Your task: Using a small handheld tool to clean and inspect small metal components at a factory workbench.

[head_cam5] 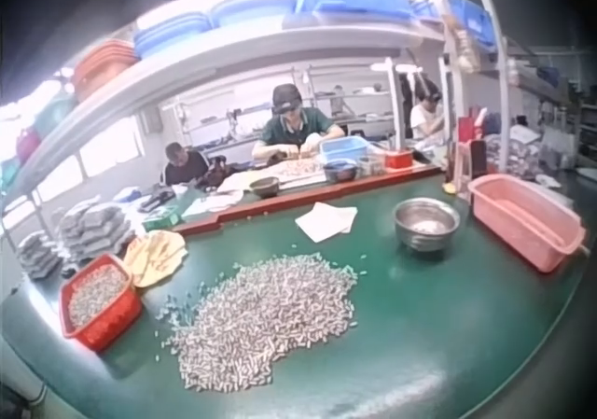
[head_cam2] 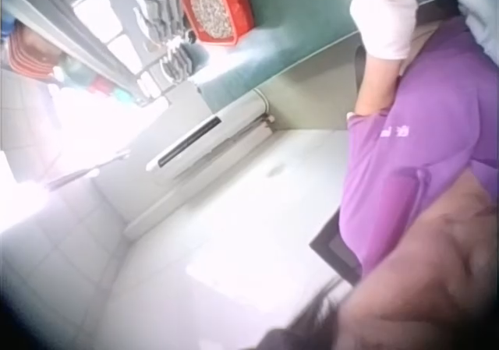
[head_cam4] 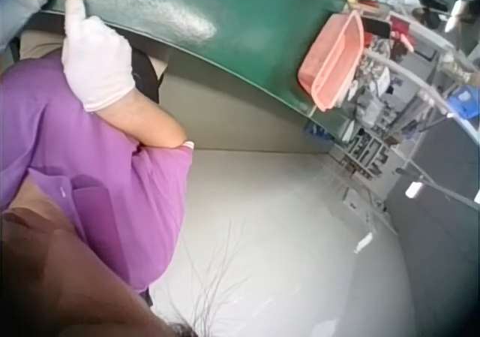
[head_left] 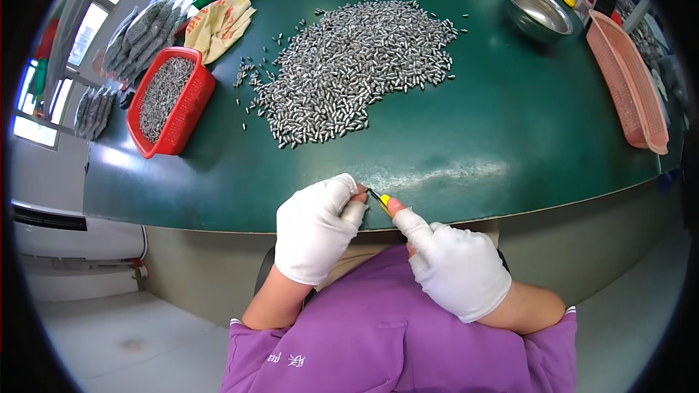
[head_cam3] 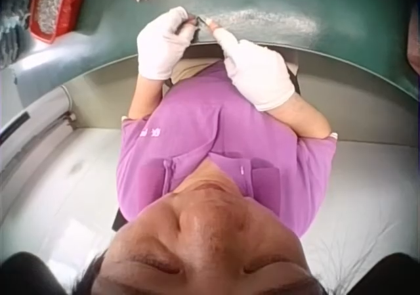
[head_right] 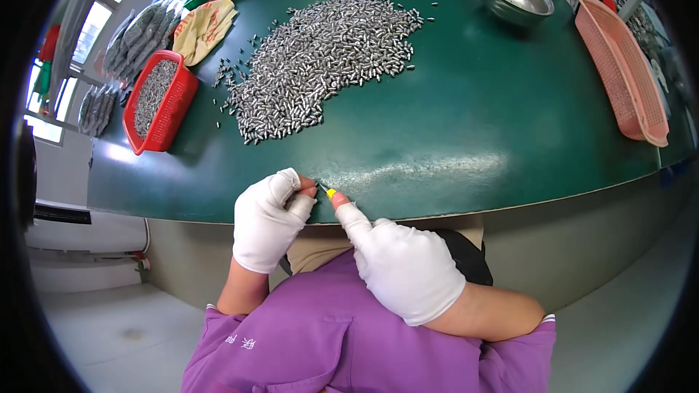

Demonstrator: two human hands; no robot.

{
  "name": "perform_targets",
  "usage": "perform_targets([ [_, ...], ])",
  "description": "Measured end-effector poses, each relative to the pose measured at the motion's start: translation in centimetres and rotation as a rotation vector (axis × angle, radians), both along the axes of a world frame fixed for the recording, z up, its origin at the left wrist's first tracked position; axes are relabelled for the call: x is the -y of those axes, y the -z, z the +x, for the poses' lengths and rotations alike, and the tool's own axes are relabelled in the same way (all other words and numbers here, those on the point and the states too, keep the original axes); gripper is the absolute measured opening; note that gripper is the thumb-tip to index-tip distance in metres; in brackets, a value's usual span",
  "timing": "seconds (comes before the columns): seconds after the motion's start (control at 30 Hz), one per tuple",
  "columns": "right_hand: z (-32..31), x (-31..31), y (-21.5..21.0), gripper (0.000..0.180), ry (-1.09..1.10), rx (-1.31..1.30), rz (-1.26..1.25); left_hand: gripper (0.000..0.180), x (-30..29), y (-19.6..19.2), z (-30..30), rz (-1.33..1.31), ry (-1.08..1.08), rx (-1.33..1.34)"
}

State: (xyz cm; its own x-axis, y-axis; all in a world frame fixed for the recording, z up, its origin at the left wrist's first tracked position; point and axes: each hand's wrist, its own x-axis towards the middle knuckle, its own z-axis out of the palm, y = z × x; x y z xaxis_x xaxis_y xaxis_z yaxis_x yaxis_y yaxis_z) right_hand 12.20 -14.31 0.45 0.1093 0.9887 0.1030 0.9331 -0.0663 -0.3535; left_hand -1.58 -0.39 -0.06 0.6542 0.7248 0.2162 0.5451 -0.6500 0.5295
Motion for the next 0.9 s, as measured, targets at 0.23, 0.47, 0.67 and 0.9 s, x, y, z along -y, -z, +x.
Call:
perform_targets([
  [0.23, 1.3, -0.7, -1.5, 0.055, -0.066, -0.08, -0.08, 0.009, -0.2, 0.1, 0.0, 0.001, 0.022, -0.011],
  [0.47, 1.4, -0.6, -1.4, 0.054, -0.044, -0.019, -0.034, 0.006, -0.2, -0.1, 0.1, -0.062, 0.006, 0.019],
  [0.67, 5.9, -1.0, -1.5, 0.062, 0.261, 0.191, 0.322, 0.006, -1.2, -0.3, -0.7, -0.532, -0.182, 0.315],
  [0.9, 9.5, -3.6, 0.1, 0.038, 0.238, 0.412, 0.407, 0.023, -4.2, 0.0, -1.0, -1.194, 0.088, 0.875],
])
